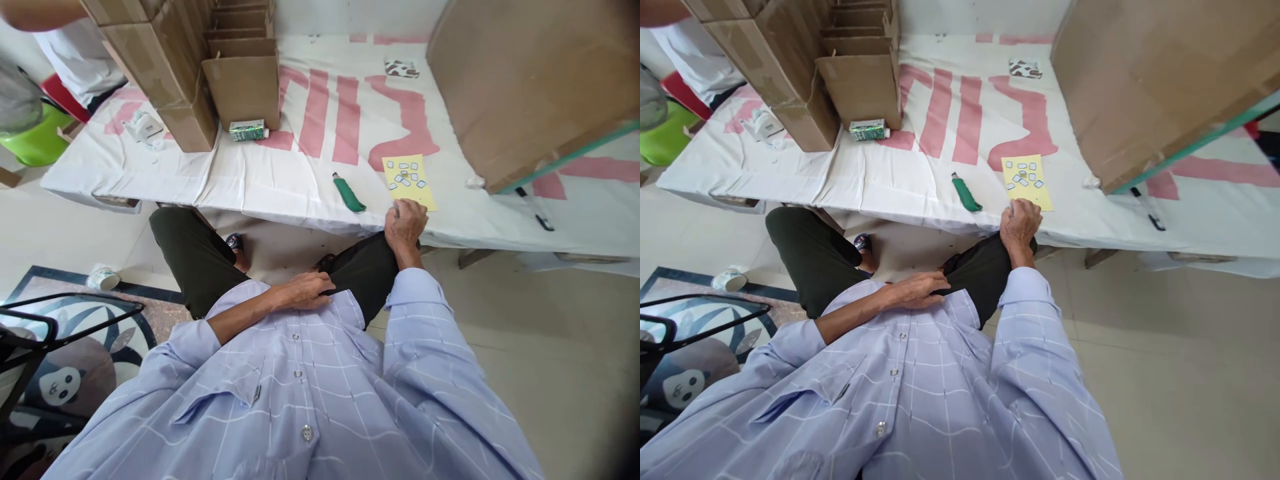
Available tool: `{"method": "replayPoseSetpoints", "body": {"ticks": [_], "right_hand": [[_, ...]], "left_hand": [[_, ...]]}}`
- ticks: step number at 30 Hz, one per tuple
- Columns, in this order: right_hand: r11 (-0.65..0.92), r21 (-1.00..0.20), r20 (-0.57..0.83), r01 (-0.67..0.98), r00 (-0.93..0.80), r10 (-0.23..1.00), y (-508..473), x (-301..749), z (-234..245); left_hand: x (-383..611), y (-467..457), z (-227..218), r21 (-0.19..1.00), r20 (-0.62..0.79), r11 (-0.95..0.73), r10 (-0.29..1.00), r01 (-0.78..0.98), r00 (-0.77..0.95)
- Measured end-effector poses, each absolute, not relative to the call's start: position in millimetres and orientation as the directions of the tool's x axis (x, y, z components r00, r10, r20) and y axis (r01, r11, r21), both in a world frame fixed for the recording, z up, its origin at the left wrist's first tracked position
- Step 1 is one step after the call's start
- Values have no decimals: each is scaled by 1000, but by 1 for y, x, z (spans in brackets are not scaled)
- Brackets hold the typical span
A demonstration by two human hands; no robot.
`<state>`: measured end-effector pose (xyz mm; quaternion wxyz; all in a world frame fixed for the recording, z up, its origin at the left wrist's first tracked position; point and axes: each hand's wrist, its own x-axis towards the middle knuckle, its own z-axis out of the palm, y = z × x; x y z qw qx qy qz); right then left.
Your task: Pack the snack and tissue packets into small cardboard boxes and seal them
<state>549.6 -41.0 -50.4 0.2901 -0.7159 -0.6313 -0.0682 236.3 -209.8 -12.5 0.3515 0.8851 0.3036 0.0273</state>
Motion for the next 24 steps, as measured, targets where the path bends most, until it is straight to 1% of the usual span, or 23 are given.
{"method": "replayPoseSetpoints", "body": {"ticks": [5,9,11,14,18,20,24], "right_hand": [[19,-372,469,928,170,867,-53,546,-46],[45,-379,488,924,159,858,-58,545,-48],[41,-383,489,923,165,856,-58,544,-49],[28,-406,477,913,185,859,-58,542,-50],[23,-428,444,903,188,876,-58,542,-48],[42,-442,449,896,181,875,-58,542,-47],[57,-487,462,871,203,863,-59,541,-45]], "left_hand": [[265,-189,3,549,-99,-688,511,475,854],[279,-166,14,444,-62,-742,534,502,843],[281,-160,14,413,-58,-753,539,512,840],[279,-163,2,430,-83,-743,533,513,842],[271,-175,-26,482,-185,-683,533,549,826],[269,-180,-36,498,-223,-655,537,568,814],[268,-181,-44,503,-235,-637,549,584,802]]}}
